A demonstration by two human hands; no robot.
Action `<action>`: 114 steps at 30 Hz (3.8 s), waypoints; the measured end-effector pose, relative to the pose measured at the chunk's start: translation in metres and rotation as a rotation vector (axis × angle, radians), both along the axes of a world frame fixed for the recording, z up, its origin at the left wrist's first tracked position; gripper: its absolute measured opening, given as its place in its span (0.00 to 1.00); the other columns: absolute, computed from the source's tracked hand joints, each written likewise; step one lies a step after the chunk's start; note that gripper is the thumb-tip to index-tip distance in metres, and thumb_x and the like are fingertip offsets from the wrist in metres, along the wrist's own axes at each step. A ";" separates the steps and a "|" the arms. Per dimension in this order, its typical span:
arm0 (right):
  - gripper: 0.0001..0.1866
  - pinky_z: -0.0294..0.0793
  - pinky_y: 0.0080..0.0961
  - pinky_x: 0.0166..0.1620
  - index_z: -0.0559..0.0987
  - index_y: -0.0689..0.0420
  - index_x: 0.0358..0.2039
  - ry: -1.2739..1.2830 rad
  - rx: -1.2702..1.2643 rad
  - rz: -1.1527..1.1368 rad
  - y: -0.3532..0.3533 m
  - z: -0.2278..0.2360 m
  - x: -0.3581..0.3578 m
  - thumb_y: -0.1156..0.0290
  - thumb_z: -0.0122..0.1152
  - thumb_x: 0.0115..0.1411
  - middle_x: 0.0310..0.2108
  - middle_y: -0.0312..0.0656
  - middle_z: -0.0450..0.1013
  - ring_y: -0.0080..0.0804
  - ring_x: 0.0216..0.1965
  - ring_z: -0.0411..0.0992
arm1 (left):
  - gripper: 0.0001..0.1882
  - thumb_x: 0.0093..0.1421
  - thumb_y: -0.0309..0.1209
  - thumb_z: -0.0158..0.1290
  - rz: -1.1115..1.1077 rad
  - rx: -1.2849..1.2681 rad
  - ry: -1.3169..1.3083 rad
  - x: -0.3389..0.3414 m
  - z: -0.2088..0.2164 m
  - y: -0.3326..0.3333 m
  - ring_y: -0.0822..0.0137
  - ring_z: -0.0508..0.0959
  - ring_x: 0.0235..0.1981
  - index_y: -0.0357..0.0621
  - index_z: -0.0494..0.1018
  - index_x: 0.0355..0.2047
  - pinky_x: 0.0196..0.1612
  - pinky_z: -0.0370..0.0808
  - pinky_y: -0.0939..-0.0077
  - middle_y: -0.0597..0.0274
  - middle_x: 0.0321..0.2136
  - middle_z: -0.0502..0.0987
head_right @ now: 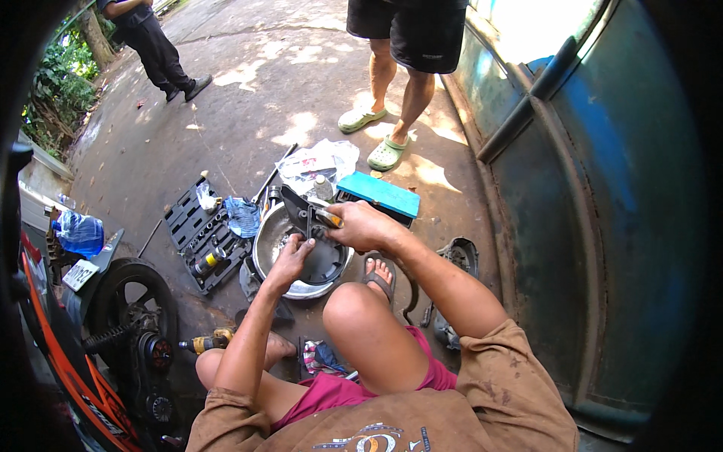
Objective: The person sits on the ground and cleans a black plastic motorcycle part by pouring liquid into a metal bowl and scrubbing it with a brush. The person then uses a small tool to scrape residue from the part and continues scrubbing.
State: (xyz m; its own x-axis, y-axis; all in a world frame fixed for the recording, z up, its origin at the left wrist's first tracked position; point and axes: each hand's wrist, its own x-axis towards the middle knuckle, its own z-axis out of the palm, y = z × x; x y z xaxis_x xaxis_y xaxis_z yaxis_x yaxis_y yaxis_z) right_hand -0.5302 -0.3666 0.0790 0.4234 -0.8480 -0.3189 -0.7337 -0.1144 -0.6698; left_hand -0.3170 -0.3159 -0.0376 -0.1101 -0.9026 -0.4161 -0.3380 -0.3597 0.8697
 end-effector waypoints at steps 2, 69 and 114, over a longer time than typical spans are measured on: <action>0.24 0.77 0.39 0.45 0.77 0.53 0.55 0.015 -0.034 -0.007 -0.002 0.001 0.003 0.59 0.65 0.60 0.39 0.54 0.80 0.47 0.39 0.79 | 0.24 0.70 0.42 0.51 0.009 0.051 0.052 -0.003 0.006 0.003 0.68 0.72 0.44 0.33 0.66 0.54 0.49 0.69 0.72 0.55 0.43 0.75; 0.16 0.71 0.28 0.23 0.81 0.53 0.45 0.138 0.469 0.053 0.040 -0.007 -0.049 0.63 0.61 0.58 0.23 0.39 0.74 0.27 0.20 0.71 | 0.35 0.69 0.48 0.50 0.013 0.123 0.085 -0.014 0.009 0.009 0.59 0.71 0.54 0.26 0.59 0.62 0.60 0.64 0.68 0.42 0.52 0.72; 0.17 0.79 0.39 0.39 0.83 0.56 0.41 0.238 0.467 0.098 0.022 -0.004 -0.033 0.62 0.60 0.53 0.30 0.50 0.81 0.42 0.33 0.81 | 0.28 0.70 0.45 0.49 0.020 0.267 0.134 -0.021 0.011 0.002 0.68 0.70 0.45 0.28 0.67 0.55 0.52 0.67 0.72 0.54 0.43 0.74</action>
